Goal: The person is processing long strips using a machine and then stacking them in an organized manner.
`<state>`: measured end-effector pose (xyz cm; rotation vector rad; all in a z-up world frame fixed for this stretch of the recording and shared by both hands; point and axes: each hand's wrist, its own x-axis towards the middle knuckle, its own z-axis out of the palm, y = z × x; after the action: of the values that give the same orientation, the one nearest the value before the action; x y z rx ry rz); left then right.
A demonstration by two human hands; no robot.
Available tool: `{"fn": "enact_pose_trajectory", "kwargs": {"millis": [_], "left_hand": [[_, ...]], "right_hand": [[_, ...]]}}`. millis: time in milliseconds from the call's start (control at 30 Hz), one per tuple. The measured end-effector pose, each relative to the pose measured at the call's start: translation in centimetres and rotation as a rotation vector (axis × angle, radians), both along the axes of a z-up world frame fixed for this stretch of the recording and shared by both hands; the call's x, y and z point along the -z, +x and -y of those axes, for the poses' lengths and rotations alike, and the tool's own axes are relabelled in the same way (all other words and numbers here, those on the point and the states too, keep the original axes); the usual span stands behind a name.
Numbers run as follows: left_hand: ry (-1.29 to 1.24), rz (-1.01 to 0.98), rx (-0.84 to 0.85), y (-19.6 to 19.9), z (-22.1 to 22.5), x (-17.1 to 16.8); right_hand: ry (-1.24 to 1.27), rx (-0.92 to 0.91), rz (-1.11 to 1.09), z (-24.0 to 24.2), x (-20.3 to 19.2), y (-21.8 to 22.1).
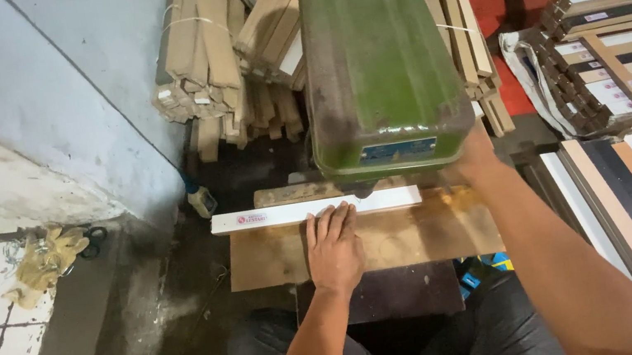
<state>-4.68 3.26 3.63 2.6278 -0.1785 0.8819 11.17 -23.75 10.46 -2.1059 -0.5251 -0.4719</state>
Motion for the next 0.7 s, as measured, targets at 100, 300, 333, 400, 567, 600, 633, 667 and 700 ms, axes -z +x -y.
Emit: {"fn": "enact_pose_trajectory", "kwargs": {"millis": [100, 300, 333, 400, 567, 600, 633, 667, 700], "left_hand": [[-0.030, -0.111, -0.001, -0.3, -0.1, -0.8], [-0.134, -0.185, 0.046, -0.7, -1.1, -1.4], [-0.235, -0.132, 0.050, -0.8, -1.5, -1.6], [-0.334, -0.068, 0.042, -0.7, -3.0, -3.3], [-0.467, -0.403, -0.874, -0.7, -9.7, -7.4], [-0.464, -0.405, -0.874, -0.2, -12.3, -3.8], [-0.500, -0.342, -0.914, 0.4, -14.9, -0.3], [-0.537, -0.279, -0.952, 1.1, -17.6, 3.2], [-0.536, -0.276, -0.954, 1.0, -18.9, 3.6]], "right_hand": [[-0.063, -0.081, -0.192, 2.0, 2.0, -1.7], [0.461, -0.126, -0.900, -1.0, -2.7, -9.7], [0.292, 0.007, -0.907, -1.1, -2.4, -10.2], [0.121, 0.126, -0.898, -2.2, -2.4, -10.5], [0.152, 0.327, -0.831, -4.7, 5.4, -9.3], [0.154, 0.327, -0.834, -5.0, 6.1, -9.4], [-0.029, 0.390, -0.762, -5.3, 6.6, -9.4], [-0.210, 0.450, -0.684, -5.7, 7.2, -9.3], [-0.209, 0.447, -0.683, -6.8, 5.4, -10.4]]}}
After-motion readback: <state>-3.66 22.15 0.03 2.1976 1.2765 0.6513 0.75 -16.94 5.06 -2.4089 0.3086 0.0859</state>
